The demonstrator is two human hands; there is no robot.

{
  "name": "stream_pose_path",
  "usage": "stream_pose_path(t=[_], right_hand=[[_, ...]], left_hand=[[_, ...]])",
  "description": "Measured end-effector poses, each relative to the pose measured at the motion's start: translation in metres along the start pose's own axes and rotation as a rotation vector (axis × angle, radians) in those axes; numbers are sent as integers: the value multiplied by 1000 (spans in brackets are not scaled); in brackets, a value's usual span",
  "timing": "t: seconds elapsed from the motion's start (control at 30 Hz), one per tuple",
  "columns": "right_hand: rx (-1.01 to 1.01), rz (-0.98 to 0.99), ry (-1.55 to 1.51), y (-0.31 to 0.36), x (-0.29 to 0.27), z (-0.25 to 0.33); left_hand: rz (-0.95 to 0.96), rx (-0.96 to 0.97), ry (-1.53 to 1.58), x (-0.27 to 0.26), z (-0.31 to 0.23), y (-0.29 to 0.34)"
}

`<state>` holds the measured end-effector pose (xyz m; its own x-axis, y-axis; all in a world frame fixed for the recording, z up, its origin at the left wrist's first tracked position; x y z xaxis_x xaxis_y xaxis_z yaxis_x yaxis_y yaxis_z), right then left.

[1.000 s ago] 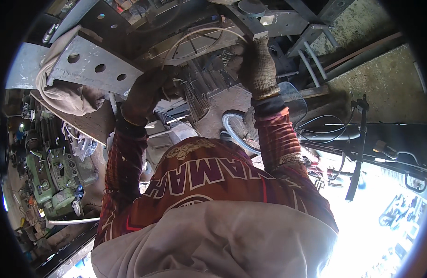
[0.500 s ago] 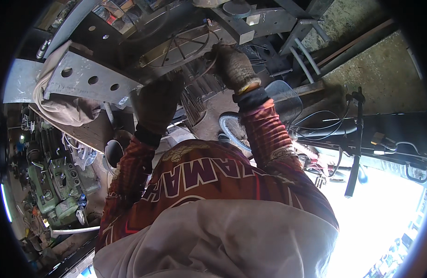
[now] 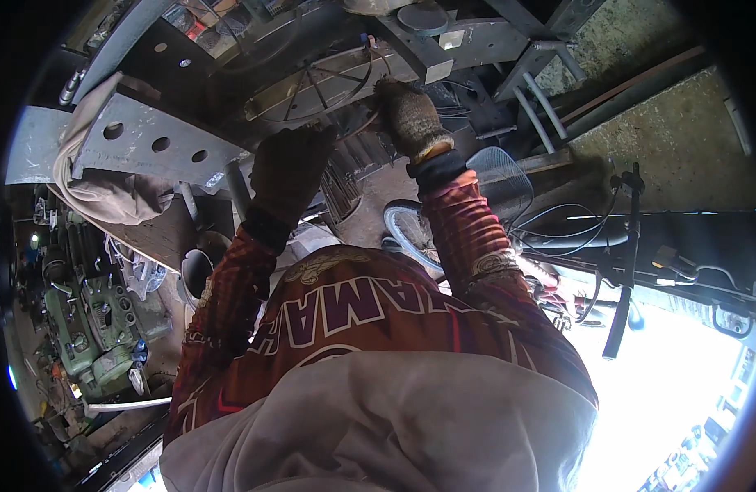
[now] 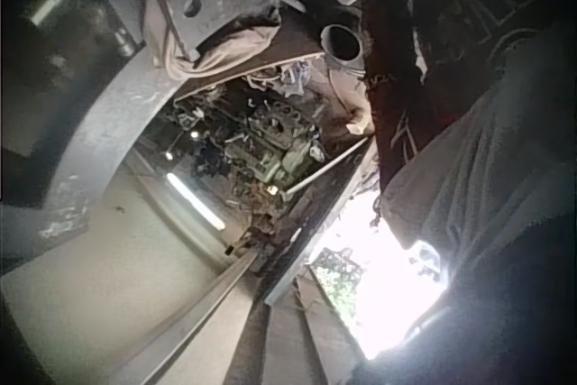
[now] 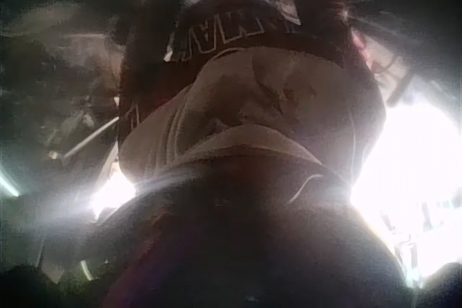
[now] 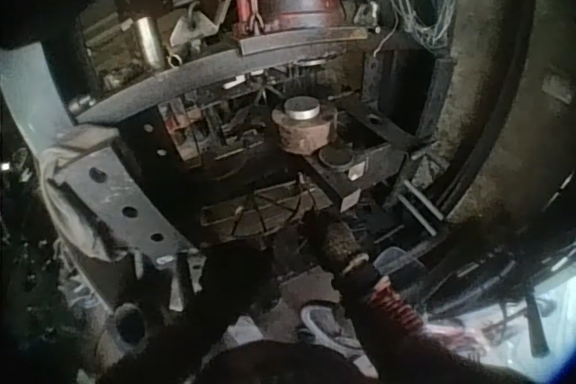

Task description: The person twists wires around a metal frame component using their gloved hands and a small screwdriver-like tool.

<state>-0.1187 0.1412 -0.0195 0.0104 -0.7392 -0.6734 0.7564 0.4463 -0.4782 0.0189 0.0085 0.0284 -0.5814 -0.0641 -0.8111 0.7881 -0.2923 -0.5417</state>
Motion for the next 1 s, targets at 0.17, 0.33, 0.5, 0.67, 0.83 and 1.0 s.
stream_pose_path(t=[0.17, 0.33, 0.5, 0.67, 0.83, 1.0], right_hand=[[22, 43, -6, -4, -1, 8], [-66, -53, 17, -4, 9, -9], [-9, 8, -44, -5, 11, 2], [-17, -1, -168, -15, 34, -8], [-59, -45, -143, -23, 33, 7], [-23, -51, -146, -19, 34, 13]], left_hand=[[-11, 1, 43, -1, 4, 4], [-23, 12, 67, -1, 7, 1], [4, 26, 56, 3, 17, 1], [-31, 32, 19, -11, 31, -8], [-40, -78, 24, -8, 40, -6], [-334, -559, 232, -35, 49, 21]])
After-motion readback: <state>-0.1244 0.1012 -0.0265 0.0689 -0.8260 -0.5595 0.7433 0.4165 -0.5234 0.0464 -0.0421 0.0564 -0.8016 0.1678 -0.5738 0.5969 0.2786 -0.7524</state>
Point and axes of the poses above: each hand's wrist, its own y-axis away from the middle knuckle, its own x-axis out of the palm, z = x × y, the point moved 7 cm from there along -y, towards the middle knuckle, and after that the axes turned 11 degrees about -z, right-handed, at the moved point
